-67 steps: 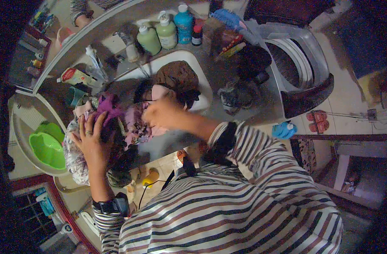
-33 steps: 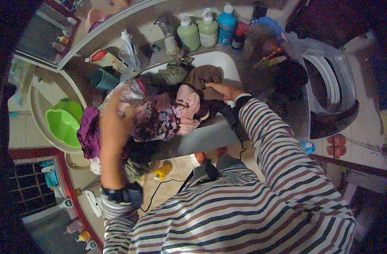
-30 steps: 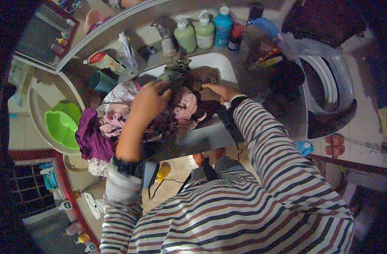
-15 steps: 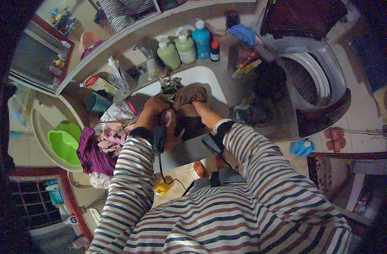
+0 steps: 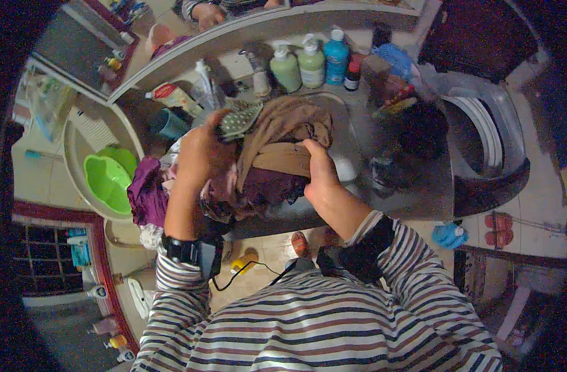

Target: The person hand-washes multiple small garments in a bathroom sink. They wet, rub, rinse, and wring each item individually, then place the washed pieces into a nearby washing machine. The sequence includes handling a gray cloth, a red item, a black item, and a blue item.

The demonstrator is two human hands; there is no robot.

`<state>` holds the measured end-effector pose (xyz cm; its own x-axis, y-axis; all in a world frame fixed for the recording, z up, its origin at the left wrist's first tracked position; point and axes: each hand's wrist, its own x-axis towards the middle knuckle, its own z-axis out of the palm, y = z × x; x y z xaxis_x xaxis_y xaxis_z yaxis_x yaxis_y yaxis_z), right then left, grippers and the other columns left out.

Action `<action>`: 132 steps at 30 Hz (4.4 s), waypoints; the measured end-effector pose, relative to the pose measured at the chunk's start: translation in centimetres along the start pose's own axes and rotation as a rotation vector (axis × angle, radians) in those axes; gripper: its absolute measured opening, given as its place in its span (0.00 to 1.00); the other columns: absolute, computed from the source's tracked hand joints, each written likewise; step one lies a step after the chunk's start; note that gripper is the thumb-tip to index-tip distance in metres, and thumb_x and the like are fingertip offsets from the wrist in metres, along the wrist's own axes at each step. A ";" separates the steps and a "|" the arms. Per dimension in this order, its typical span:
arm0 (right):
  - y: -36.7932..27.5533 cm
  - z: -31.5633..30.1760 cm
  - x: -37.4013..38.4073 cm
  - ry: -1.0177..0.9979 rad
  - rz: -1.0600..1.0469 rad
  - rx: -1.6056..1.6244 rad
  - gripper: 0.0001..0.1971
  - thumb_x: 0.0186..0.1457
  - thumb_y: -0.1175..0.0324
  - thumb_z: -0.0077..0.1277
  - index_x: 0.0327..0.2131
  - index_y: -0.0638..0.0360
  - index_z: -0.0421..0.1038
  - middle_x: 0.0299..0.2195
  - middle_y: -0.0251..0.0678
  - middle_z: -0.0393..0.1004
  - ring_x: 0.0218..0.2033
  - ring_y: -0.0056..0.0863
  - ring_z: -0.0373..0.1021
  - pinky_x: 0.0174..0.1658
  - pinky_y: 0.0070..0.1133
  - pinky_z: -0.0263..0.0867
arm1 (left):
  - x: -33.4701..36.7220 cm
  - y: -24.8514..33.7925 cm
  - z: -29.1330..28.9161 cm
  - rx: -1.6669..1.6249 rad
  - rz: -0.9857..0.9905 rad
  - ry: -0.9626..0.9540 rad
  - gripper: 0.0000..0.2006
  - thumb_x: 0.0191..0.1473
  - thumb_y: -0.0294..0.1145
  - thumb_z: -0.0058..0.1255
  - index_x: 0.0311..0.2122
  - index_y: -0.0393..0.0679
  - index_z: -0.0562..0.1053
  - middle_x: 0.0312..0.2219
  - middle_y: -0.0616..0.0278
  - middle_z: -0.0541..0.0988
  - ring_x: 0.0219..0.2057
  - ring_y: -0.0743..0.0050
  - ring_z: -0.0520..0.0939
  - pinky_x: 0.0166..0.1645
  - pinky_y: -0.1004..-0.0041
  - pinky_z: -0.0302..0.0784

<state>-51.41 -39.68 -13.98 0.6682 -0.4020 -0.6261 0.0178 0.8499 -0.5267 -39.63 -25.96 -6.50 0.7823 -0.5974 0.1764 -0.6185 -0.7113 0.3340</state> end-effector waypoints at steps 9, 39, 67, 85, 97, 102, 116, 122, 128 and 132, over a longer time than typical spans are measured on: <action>0.6 12.9 -6.3 -0.617 -0.028 0.116 0.10 0.40 0.60 0.51 0.26 0.52 0.71 0.26 0.30 0.73 0.33 0.26 0.67 0.40 0.24 0.61 | -4.0 -4.6 -13.8 -0.223 0.162 0.649 0.27 0.36 0.19 0.49 0.47 0.52 0.67 0.34 0.56 0.76 0.37 0.71 0.76 0.42 0.75 0.70; 5.1 -2.8 20.5 -0.469 -0.368 -2.106 0.56 0.22 0.40 0.60 0.58 0.34 0.39 0.59 0.50 0.35 0.57 0.61 0.35 0.52 0.53 0.42 | -4.2 -20.5 -11.0 -0.134 -0.102 0.131 0.30 0.43 0.19 0.47 0.55 0.46 0.58 0.46 0.52 0.65 0.48 0.62 0.67 0.53 0.70 0.59; -1.1 -3.0 10.4 -0.151 -0.249 -0.856 0.31 0.32 0.72 0.51 0.47 0.60 0.58 0.38 0.38 0.66 0.36 0.30 0.66 0.38 0.25 0.64 | -6.8 -20.7 -10.7 -0.233 -0.079 0.411 0.17 0.49 0.36 0.48 0.46 0.46 0.69 0.49 0.49 0.63 0.51 0.56 0.64 0.54 0.66 0.58; -6.0 19.8 -3.6 -0.978 -0.207 -0.411 0.07 0.45 0.66 0.46 0.28 0.56 0.69 0.24 0.30 0.71 0.25 0.24 0.68 0.34 0.21 0.65 | -12.5 -23.0 -10.7 -0.499 -0.275 0.461 0.30 0.55 0.58 0.18 0.53 0.50 0.61 0.54 0.61 0.60 0.57 0.63 0.55 0.57 0.55 0.45; 11.4 26.3 1.1 -0.902 -0.559 -1.270 0.35 0.37 0.61 0.53 0.49 0.67 0.53 0.42 0.47 0.66 0.42 0.37 0.65 0.46 0.25 0.60 | -11.5 -21.3 -13.1 -0.267 0.028 0.714 0.32 0.52 0.61 0.20 0.56 0.53 0.58 0.57 0.62 0.54 0.59 0.59 0.46 0.60 0.58 0.32; 13.4 28.4 2.7 -0.923 -0.846 -1.382 0.32 0.37 0.57 0.51 0.47 0.62 0.58 0.38 0.51 0.69 0.40 0.44 0.67 0.44 0.29 0.62 | -7.5 -20.9 -10.9 -0.064 -0.042 0.548 0.33 0.37 0.54 0.54 0.52 0.57 0.63 0.53 0.49 0.58 0.54 0.47 0.58 0.57 0.59 0.51; 12.5 22.9 1.2 -0.900 -0.727 -0.941 0.29 0.40 0.72 0.48 0.50 0.63 0.55 0.38 0.40 0.69 0.39 0.26 0.66 0.44 0.22 0.61 | -7.7 -18.1 -8.9 -0.147 0.060 0.537 0.42 0.24 0.47 0.65 0.52 0.56 0.63 0.53 0.50 0.57 0.53 0.50 0.60 0.56 0.60 0.54; 12.8 20.3 1.4 -0.907 -0.850 -1.017 0.30 0.39 0.72 0.46 0.51 0.63 0.52 0.42 0.46 0.66 0.43 0.32 0.65 0.47 0.26 0.59 | -8.8 -16.8 -8.0 -0.111 0.036 0.451 0.37 0.25 0.45 0.62 0.50 0.62 0.66 0.52 0.56 0.60 0.50 0.52 0.62 0.52 0.58 0.56; 14.1 21.6 5.9 -0.812 -0.703 -1.175 0.31 0.42 0.66 0.45 0.52 0.59 0.49 0.42 0.53 0.64 0.44 0.44 0.63 0.47 0.30 0.58 | -6.2 -17.9 -6.3 0.006 -0.104 0.356 0.35 0.28 0.44 0.58 0.50 0.68 0.64 0.51 0.61 0.61 0.49 0.51 0.62 0.49 0.54 0.56; 13.4 19.1 5.8 -0.825 -0.777 -1.119 0.28 0.41 0.67 0.47 0.49 0.60 0.54 0.38 0.50 0.67 0.41 0.44 0.65 0.45 0.32 0.60 | -7.4 -17.9 -5.2 0.036 0.031 0.389 0.36 0.27 0.44 0.59 0.50 0.68 0.64 0.51 0.63 0.61 0.50 0.54 0.62 0.51 0.54 0.53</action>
<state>-33.13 -24.10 -13.68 0.9661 0.0032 0.2580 0.2484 -0.2825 -0.9266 -33.99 -6.90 -8.91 0.7284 -0.4387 0.5263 -0.6392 -0.7117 0.2914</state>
